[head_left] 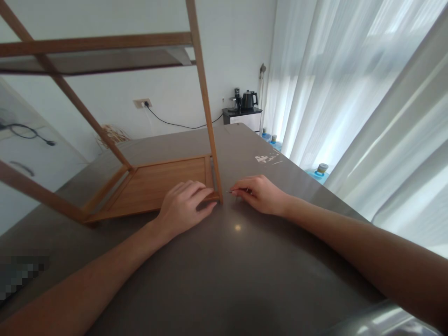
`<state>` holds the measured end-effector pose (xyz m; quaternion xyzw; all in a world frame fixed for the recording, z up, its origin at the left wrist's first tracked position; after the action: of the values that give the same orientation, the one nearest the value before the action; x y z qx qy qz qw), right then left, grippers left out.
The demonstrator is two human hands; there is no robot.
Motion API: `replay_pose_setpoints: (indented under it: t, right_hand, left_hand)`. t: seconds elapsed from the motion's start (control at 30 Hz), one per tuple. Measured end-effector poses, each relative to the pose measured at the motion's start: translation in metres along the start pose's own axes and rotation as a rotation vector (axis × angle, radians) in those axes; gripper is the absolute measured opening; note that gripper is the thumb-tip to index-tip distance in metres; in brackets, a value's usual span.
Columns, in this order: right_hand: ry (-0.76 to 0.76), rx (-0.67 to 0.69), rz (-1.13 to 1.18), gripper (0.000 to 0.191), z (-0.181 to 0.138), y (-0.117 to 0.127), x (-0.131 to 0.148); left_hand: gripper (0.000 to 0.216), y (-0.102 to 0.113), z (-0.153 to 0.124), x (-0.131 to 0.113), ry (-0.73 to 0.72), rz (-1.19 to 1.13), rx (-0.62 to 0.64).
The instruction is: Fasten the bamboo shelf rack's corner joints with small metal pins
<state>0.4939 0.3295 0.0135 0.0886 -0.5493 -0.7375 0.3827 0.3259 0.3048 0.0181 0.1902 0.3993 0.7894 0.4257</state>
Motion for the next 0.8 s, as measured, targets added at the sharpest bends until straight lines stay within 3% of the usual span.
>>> replay_pose_setpoints:
  t: [0.1, 0.23, 0.37, 0.5, 0.8]
  right_hand:
    - [-0.124, 0.011, 0.036, 0.018, 0.002, -0.003, -0.003]
    - [-0.430, 0.224, 0.441, 0.022, -0.003, -0.035, -0.014]
    - [-0.584, 0.254, 0.748, 0.022, -0.005, -0.050, -0.013]
    - [-0.624, 0.262, 0.836, 0.025, -0.003, -0.054, -0.010]
    - [-0.605, 0.216, 0.771, 0.022, 0.000, -0.053, -0.013]
  left_hand:
    - [0.026, 0.000, 0.008, 0.006, 0.105, -0.141, -0.020]
    - [0.026, -0.001, 0.022, 0.019, 0.275, -0.392, -0.064]
    - [0.025, -0.003, 0.030, 0.023, 0.343, -0.532, -0.065]
    - [0.025, -0.003, 0.029, 0.022, 0.387, -0.574, -0.066]
    - [0.023, -0.004, 0.029, 0.021, 0.425, -0.622, -0.059]
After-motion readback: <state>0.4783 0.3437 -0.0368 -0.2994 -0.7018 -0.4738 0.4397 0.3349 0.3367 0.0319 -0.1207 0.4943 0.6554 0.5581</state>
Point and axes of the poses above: each hand's wrist, its own z-axis towards the middle knuckle, its own y-axis out of the back of the hand, x = y × z, the point moved 8 cm from there along z, towards the middle knuckle, and after that the axes turned 15 degrees about -z, right-handed, at the moved point
